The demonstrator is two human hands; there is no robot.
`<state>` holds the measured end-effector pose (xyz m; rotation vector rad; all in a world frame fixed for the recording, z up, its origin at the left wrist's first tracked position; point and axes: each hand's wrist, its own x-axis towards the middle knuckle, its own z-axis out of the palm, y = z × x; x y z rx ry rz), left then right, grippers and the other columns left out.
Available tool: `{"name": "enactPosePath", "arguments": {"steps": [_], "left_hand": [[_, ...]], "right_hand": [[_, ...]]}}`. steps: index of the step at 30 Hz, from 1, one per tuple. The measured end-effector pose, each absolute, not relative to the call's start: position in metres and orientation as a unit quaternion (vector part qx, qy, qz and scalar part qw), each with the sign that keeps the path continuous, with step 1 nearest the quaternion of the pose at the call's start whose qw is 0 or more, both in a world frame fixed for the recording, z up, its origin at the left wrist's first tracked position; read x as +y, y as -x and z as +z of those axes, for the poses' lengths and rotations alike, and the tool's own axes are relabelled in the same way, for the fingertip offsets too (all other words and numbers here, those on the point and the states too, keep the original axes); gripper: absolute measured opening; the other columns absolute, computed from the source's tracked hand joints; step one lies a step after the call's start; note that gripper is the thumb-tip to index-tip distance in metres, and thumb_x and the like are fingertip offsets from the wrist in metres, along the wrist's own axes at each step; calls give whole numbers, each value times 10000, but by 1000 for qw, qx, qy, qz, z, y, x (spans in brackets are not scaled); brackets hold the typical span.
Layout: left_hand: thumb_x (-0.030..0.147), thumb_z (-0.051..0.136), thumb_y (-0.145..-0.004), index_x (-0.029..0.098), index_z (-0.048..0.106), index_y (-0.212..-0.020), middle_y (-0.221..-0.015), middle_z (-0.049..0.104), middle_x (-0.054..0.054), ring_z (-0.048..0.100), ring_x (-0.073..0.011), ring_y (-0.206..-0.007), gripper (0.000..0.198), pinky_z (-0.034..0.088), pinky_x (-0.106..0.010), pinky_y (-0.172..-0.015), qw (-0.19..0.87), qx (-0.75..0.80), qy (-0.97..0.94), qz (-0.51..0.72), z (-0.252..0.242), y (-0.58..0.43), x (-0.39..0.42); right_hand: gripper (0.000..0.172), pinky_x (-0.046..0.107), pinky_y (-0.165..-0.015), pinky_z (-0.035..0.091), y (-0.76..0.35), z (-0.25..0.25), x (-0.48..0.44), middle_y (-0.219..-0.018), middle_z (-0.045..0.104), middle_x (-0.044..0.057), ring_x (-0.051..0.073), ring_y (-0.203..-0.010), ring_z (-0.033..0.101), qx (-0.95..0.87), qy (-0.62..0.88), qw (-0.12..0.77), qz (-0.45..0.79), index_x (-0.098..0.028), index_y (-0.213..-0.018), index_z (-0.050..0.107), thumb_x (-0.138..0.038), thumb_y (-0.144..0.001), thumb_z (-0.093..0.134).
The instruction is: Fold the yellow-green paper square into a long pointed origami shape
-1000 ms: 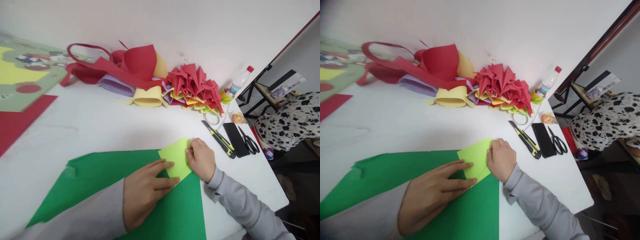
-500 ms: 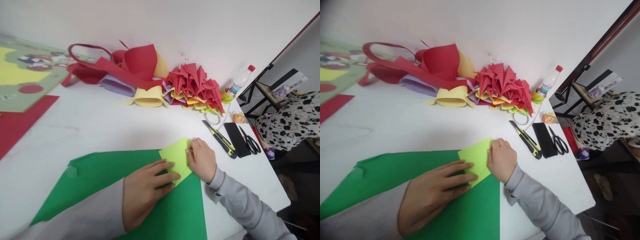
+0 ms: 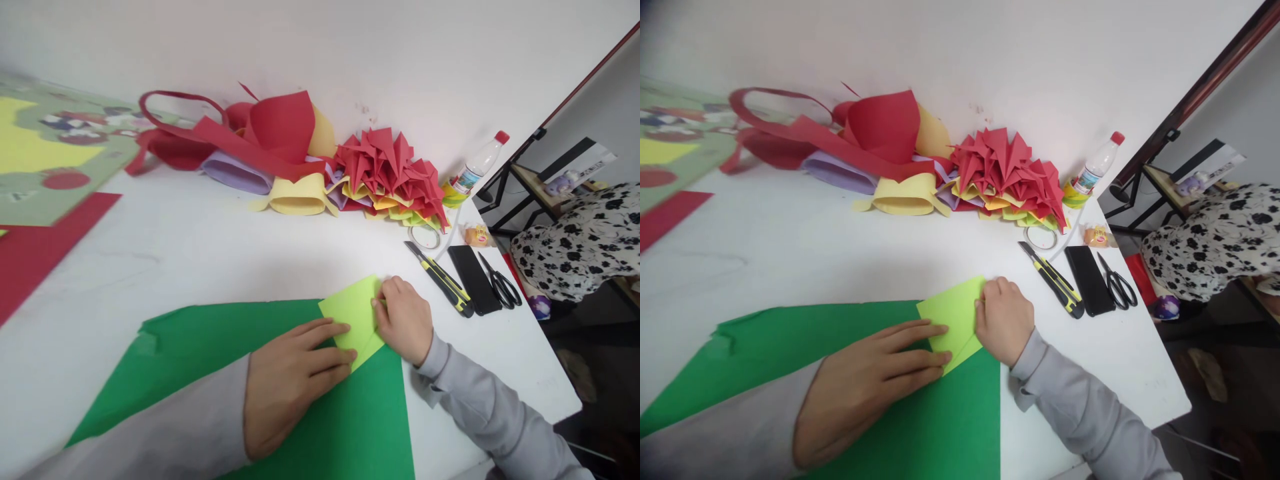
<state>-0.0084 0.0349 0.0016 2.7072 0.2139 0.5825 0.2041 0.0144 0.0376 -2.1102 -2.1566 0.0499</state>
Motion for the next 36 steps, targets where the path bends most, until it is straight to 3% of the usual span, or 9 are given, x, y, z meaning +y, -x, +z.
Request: {"name": "enactPosePath", "arguments": {"steps": [9, 15, 22, 36], "left_hand": [[179, 472, -773, 228, 520, -1229, -1113, 686, -55, 492, -276, -1192, 461, 356, -436, -1002, 204, 74, -955, 205, 3, 5, 40], [165, 486, -806, 265, 554, -1177, -1101, 691, 4, 518, -239, -1141, 390, 333, -407, -977, 172, 79, -955, 229, 0, 2, 40], [154, 440, -817, 237, 578, -1137, -1087, 700, -23, 530, -253, -1123, 359, 362, -429, -945, 155, 71, -959, 226, 4, 2, 40], [197, 502, -777, 274, 619, -1083, -1183, 676, -15, 469, -248, -1265, 337, 341, -427, -1060, 169, 39, -963, 205, 0, 12, 47]], "right_hand": [[29, 293, -616, 338, -204, 37, 14, -940, 573, 24, 195, -853, 523, -715, 697, 61, 12, -212, -885, 489, -238, -898, 496], [29, 291, -631, 353, -204, 38, 15, -943, 568, 30, 196, -864, 519, -713, 699, 54, 21, -210, -896, 497, -238, -902, 494], [30, 291, -643, 371, -203, 41, 14, -955, 568, 39, 199, -873, 521, -712, 700, 49, 28, -210, -910, 507, -236, -906, 492], [29, 294, -627, 363, -204, 39, 15, -950, 569, 31, 199, -868, 525, -713, 699, 50, 18, -211, -907, 506, -235, -901, 492]]}}
